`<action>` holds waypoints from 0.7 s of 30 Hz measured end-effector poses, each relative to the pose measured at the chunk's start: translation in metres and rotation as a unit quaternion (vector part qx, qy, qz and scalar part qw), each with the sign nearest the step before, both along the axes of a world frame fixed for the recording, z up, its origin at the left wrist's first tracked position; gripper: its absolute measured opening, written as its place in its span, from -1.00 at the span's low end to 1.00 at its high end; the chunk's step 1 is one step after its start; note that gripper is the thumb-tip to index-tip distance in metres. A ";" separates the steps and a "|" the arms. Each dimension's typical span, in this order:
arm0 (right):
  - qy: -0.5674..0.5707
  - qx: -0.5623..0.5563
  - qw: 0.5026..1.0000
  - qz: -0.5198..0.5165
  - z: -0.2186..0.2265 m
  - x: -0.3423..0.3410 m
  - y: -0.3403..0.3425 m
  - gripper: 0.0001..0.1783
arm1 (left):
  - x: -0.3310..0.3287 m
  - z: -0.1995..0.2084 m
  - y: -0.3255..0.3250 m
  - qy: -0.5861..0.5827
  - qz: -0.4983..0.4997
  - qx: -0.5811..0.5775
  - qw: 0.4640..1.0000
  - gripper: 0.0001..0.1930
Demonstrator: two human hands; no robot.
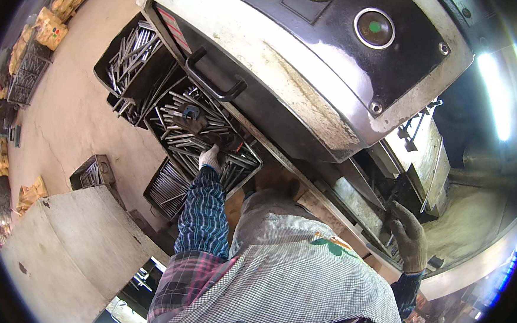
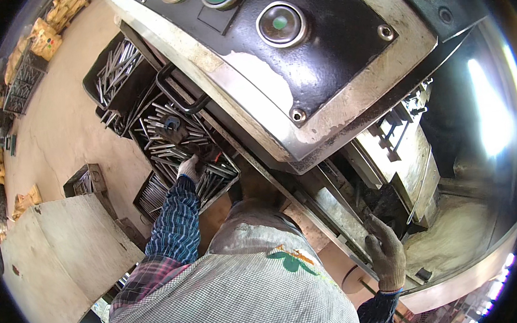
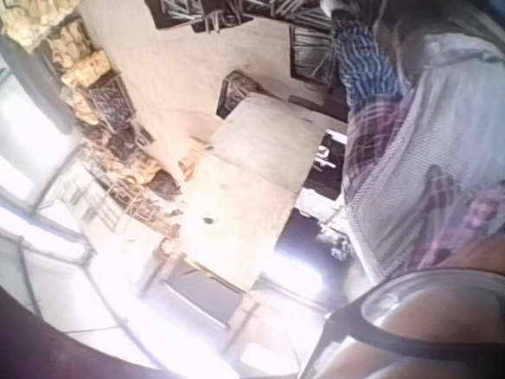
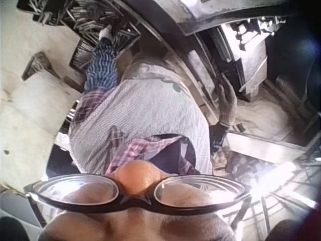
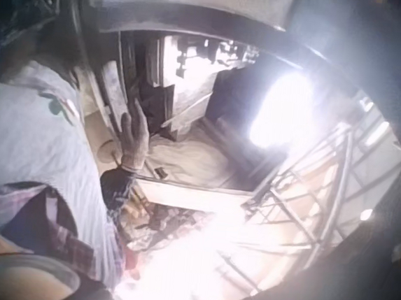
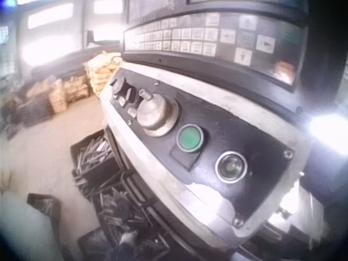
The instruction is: The person operates a metal turning machine, repeatedly loading metal rods into the chuck, adjusting the tool post, and removing finished parts. The person also uses a cloth to wipe the machine interior and handles a small orange ring-like object during the process.
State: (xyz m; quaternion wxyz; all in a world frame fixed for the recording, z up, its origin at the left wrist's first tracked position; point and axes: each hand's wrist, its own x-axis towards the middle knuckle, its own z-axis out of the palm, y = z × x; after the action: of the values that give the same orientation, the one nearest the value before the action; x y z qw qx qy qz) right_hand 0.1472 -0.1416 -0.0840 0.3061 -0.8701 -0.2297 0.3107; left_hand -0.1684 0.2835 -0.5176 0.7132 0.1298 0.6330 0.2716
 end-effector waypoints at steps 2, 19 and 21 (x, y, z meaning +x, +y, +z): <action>0.010 -0.012 1.000 -0.004 0.007 0.000 0.007 -0.49 | 0.010 0.050 -0.008 0.116 -0.020 0.059 0.991 -0.69; 0.057 0.133 0.989 -0.019 -0.003 0.035 -0.002 -0.51 | 0.048 0.366 -0.114 -0.153 -0.396 0.423 0.801 -0.74; 0.008 0.143 0.990 0.000 0.006 0.033 -0.001 -0.54 | 0.074 0.384 -0.127 -0.273 -0.437 0.402 0.757 -0.76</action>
State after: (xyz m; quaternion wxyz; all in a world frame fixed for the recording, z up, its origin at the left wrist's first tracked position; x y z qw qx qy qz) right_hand 0.1802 -0.1422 -0.0781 0.4289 -0.8150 -0.2693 0.2815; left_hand -0.0939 0.1567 -0.1340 0.7795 0.5871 0.1185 0.1836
